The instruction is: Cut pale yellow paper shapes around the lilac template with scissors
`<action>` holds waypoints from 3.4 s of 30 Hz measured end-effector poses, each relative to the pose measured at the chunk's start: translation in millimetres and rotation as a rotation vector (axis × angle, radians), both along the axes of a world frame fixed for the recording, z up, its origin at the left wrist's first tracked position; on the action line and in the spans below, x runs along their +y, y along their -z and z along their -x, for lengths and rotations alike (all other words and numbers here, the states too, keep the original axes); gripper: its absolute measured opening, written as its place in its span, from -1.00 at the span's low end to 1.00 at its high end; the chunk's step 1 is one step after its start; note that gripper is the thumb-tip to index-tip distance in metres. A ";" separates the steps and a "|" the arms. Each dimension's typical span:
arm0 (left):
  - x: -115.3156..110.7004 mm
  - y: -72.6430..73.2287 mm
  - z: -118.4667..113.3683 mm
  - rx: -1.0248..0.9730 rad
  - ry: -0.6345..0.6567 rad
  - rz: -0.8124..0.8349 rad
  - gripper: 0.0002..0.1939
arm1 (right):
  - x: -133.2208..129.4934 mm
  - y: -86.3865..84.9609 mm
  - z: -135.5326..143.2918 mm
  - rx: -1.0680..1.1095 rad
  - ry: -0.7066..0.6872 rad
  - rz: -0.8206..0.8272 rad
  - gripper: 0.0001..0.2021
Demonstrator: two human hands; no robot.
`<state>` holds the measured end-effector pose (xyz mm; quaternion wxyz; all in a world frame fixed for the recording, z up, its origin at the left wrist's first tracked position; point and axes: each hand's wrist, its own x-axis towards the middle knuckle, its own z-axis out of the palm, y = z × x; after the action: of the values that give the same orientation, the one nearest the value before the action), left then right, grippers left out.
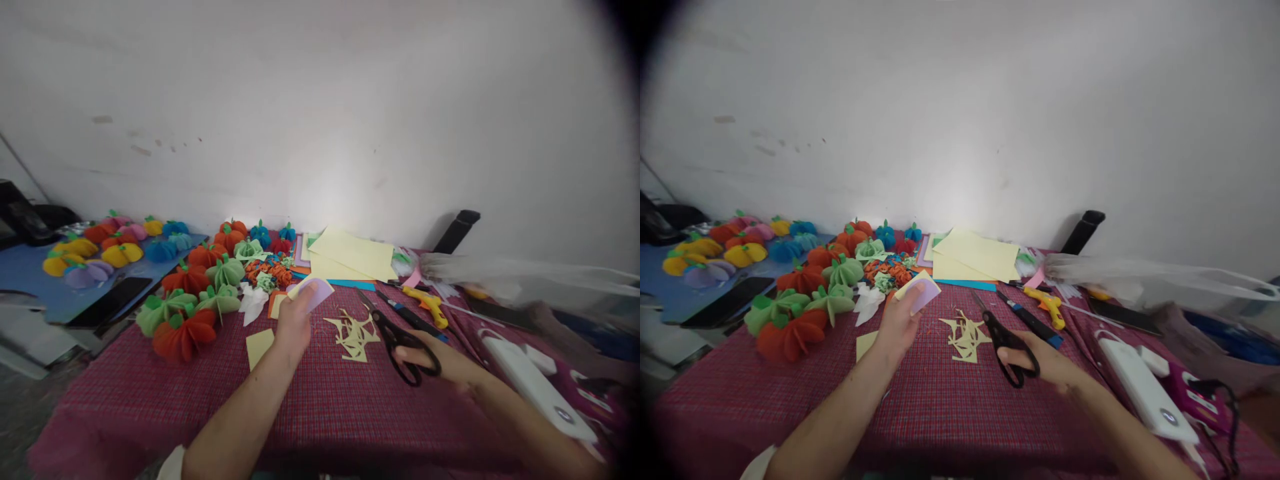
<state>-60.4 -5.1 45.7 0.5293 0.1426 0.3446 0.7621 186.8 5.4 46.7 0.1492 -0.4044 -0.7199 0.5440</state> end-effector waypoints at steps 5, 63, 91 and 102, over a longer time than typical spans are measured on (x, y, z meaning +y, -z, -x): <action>-1.2 -3.6 1.9 -0.041 -0.001 -0.007 -0.84 | -18.9 -1.1 37.7 0.281 0.019 0.254 -0.75; -6.7 0.0 -12.4 -0.019 0.074 -0.045 -0.86 | -41.4 35.0 74.6 0.493 0.116 0.081 -0.58; -8.0 -0.3 -14.3 0.025 0.110 -0.042 -0.81 | -38.8 26.5 60.2 0.328 0.123 0.017 -0.60; -9.6 1.8 -18.0 0.019 0.166 -0.020 -0.86 | -40.4 23.4 47.3 0.365 0.054 0.025 -0.56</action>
<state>-42.4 -14.6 43.9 0.5859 0.1834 0.3289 0.7176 139.5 -35.1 23.3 0.2869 -0.3198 -0.6629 0.6132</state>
